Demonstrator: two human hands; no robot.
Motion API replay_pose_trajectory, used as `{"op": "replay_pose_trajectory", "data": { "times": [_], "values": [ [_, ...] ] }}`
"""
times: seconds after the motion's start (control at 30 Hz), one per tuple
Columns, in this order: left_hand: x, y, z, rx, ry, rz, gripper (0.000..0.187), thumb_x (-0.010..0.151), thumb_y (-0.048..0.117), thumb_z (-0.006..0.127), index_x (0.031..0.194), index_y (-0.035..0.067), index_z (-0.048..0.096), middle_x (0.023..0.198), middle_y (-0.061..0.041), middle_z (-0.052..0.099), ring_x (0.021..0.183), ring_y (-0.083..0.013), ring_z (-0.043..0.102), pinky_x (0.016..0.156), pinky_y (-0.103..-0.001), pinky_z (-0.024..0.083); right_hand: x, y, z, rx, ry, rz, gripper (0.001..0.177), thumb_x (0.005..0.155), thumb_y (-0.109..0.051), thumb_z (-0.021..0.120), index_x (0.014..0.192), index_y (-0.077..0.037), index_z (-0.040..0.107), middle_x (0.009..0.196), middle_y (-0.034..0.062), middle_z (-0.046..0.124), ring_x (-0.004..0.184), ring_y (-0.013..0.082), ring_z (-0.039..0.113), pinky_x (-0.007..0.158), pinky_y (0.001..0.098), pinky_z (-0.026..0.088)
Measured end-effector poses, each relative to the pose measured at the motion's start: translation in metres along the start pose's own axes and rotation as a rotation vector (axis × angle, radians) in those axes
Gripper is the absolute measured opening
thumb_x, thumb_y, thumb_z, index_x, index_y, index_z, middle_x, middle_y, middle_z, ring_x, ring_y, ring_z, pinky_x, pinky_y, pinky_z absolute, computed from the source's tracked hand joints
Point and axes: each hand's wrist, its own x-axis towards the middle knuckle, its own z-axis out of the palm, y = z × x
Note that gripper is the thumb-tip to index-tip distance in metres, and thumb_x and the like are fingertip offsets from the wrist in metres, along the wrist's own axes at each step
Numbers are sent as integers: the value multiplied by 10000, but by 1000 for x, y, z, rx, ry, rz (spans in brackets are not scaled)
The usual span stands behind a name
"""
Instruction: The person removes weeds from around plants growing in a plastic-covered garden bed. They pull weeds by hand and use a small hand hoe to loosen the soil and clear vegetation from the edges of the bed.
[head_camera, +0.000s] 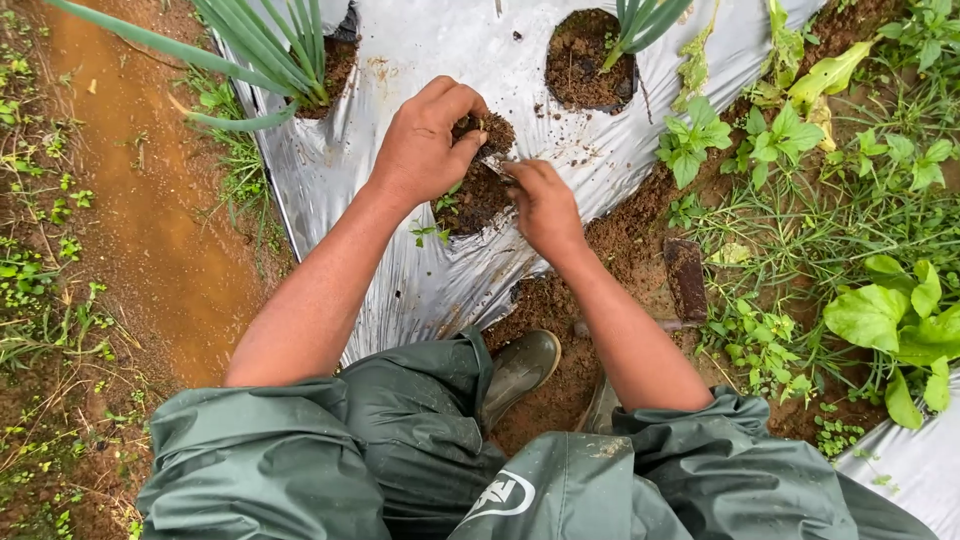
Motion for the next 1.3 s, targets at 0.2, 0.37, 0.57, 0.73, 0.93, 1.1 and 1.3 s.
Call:
{"op": "replay_pose_trajectory", "data": {
  "times": [0.2, 0.37, 0.57, 0.73, 0.93, 1.1, 1.3],
  "values": [
    [-10, 3, -13, -38, 47, -70, 204, 882, 60, 787, 1016, 112, 643, 960, -22, 583, 851, -185, 575, 730, -324, 465, -4, -2, 13, -351, -84, -40, 221, 971, 127, 645, 1138, 30, 753, 1079, 187, 757, 1000, 335, 703, 944, 359, 647],
    [-35, -10, -20, -97, 174, -16, 190, 886, 37, 755, 1040, 92, 657, 990, -46, 612, 881, -220, 583, 763, -337, 448, -5, -4, 18, -359, -178, 24, 158, 966, -206, 753, 1067, -85, 765, 1060, 92, 750, 1028, 289, 685, 978, 434, 576],
    [-72, -16, -28, -253, 373, -170, 233, 812, -53, 820, 999, 43, 719, 904, -132, 642, 790, -279, 713, 596, -324, 635, -13, 53, 44, -361, -1, -244, 83, 913, -172, 794, 988, -192, 767, 1008, 46, 686, 1020, 286, 727, 872, 364, 604],
    [-115, -32, -46, -255, 502, -292, 214, 835, -54, 817, 1006, 33, 722, 920, -136, 651, 805, -251, 706, 627, -311, 645, -12, 66, 47, -474, -41, -275, 62, 971, -171, 731, 976, -199, 786, 976, 57, 716, 960, 266, 731, 838, 334, 601],
    [-192, -46, -55, -354, 676, -505, 186, 892, -72, 767, 1055, -30, 688, 910, -143, 617, 758, -188, 676, 615, -290, 642, 1, 87, 60, -491, -7, -313, 90, 924, -155, 769, 989, -215, 788, 969, 47, 721, 948, 274, 726, 831, 345, 607],
    [-254, -62, -49, -387, 807, -647, 164, 928, -51, 745, 1068, -27, 664, 905, -160, 640, 695, -183, 691, 577, -309, 631, 31, 60, 51, -486, 41, -252, 211, 961, -160, 744, 1157, -237, 758, 1011, 84, 683, 933, 334, 719, 810, 416, 613],
    [-344, -50, -67, -281, 906, -936, 128, 974, -6, 712, 1079, -37, 646, 946, -172, 637, 719, -164, 677, 581, -331, 594, 31, 79, 35, -796, -50, -457, 66, 927, -205, 757, 906, -263, 732, 916, 1, 642, 918, 233, 700, 805, 318, 597]
  ]
}}
